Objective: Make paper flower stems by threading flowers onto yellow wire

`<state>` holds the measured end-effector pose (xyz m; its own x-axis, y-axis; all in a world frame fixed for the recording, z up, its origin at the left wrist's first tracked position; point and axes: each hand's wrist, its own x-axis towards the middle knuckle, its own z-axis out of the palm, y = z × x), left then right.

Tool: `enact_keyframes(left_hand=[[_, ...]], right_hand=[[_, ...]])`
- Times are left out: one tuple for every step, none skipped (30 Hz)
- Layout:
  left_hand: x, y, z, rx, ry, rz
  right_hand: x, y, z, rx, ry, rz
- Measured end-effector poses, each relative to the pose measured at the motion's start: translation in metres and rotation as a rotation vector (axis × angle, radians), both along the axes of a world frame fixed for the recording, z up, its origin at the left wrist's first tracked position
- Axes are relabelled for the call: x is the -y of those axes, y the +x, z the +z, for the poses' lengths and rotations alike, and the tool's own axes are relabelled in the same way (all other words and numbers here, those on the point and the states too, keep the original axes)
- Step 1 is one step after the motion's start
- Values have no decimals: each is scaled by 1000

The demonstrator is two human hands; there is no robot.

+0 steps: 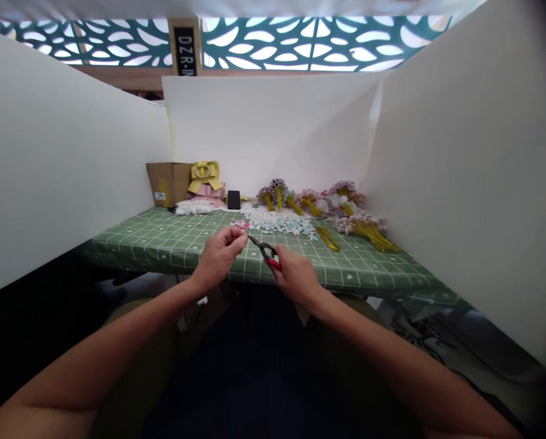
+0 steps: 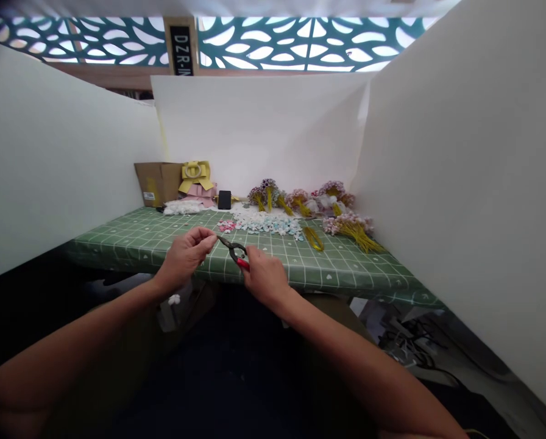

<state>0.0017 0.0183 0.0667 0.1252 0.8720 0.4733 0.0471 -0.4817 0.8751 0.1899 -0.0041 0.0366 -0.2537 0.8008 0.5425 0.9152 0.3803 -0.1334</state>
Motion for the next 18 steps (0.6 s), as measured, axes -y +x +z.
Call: enact_keyframes(left_hand=[[0, 0, -1, -62, 82, 77], [1, 0, -2, -112, 150, 142], [2, 1, -2, -140, 196, 184], [2, 2, -2, -137, 208, 201], [3, 3, -3, -99, 180, 190], [4, 5, -3, -30, 111, 151], [5, 7, -3, 61, 10, 88], [6, 9, -3, 160, -103, 11], [6, 10, -2, 251, -215, -69], [6, 10, -2, 326, -314, -147], [6, 10, -1, 373, -395, -221], [5, 9, 1, 391, -461, -290], [3, 7, 2, 386, -513, -352], [2, 4, 4, 364, -547, -404], [1, 1, 6, 333, -556, -439], [0, -1, 8, 303, -536, -454], [0, -3, 10, 282, -498, -453], [0, -5, 12, 272, -455, -442]], right_hand=[[1, -3, 0, -36, -31, 6], [3, -5, -1, -68, -59, 12], [4, -8, -1, -93, -78, 17], [6, -11, -3, -109, -86, 18], [6, -13, -4, -115, -86, 14], [7, -14, -6, -113, -77, 3], [7, -15, -7, -102, -66, -14], [6, -15, -9, -82, -50, -34], [5, -13, -11, -52, -29, -52], [3, -11, -12, -13, -3, -65], [0, -8, -12, 30, 28, -71], [-2, -4, -11, 72, 60, -69], [-4, 0, -9, 105, 89, -58], [-7, 4, -7, 122, 111, -38], [-8, 8, -3, 116, 119, -7], [-9, 10, 0, 84, 106, 39], [-9, 12, 4, 25, 70, 98], [-9, 12, 8, -55, 16, 166]])
